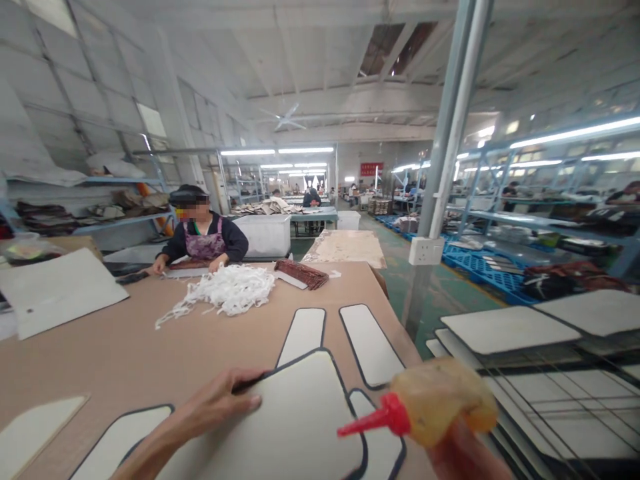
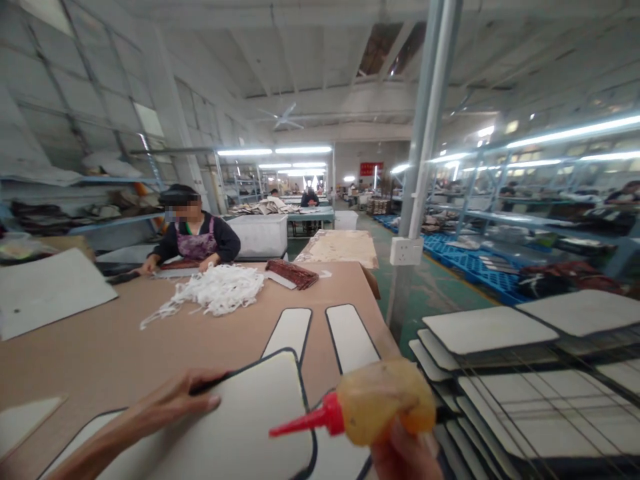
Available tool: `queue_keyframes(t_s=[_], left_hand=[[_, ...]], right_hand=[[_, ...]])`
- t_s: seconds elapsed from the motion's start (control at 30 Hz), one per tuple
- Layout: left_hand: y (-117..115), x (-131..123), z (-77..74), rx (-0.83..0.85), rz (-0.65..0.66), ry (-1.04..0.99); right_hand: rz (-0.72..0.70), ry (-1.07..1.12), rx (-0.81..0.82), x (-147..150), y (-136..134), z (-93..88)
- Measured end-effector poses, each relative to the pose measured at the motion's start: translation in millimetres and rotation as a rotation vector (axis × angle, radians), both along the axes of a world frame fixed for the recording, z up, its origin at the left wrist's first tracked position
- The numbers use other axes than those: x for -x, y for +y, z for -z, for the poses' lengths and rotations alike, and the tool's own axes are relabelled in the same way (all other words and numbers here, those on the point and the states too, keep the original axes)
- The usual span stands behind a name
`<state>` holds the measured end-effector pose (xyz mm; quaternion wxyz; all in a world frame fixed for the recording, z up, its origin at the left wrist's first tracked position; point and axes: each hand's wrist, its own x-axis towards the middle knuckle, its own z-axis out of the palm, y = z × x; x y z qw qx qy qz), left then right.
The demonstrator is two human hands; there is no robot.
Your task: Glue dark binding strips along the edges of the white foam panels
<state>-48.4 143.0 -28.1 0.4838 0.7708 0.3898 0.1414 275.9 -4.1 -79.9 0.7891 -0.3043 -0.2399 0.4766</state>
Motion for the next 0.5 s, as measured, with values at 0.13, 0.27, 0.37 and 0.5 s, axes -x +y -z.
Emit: queue_keyframes(t_s=[0.13, 0.27, 0.37, 0.5], left_hand=[[-18.9, 3.7, -17.8, 0.052, 0.063, -0.019], [-25.7, 7.2, -28.9, 0.127, 0.205, -0.037], [-30.3, 9.0, -35.6, 0.095, 0.137, 0.026], [-38.6, 8.2, -44.5, 0.119, 0.133, 0.001]], right_hand=[[0.158, -0.012, 0.008, -24.8, 8.9, -47.8], [0.044, -0.217, -0.066, -37.9, 15.5, -59.9], [-0.080, -0.353, -0.136, -45.2, 15.8, -54.9], [-0.130, -0.454, -0.169, -49.9, 15.5, -53.5]])
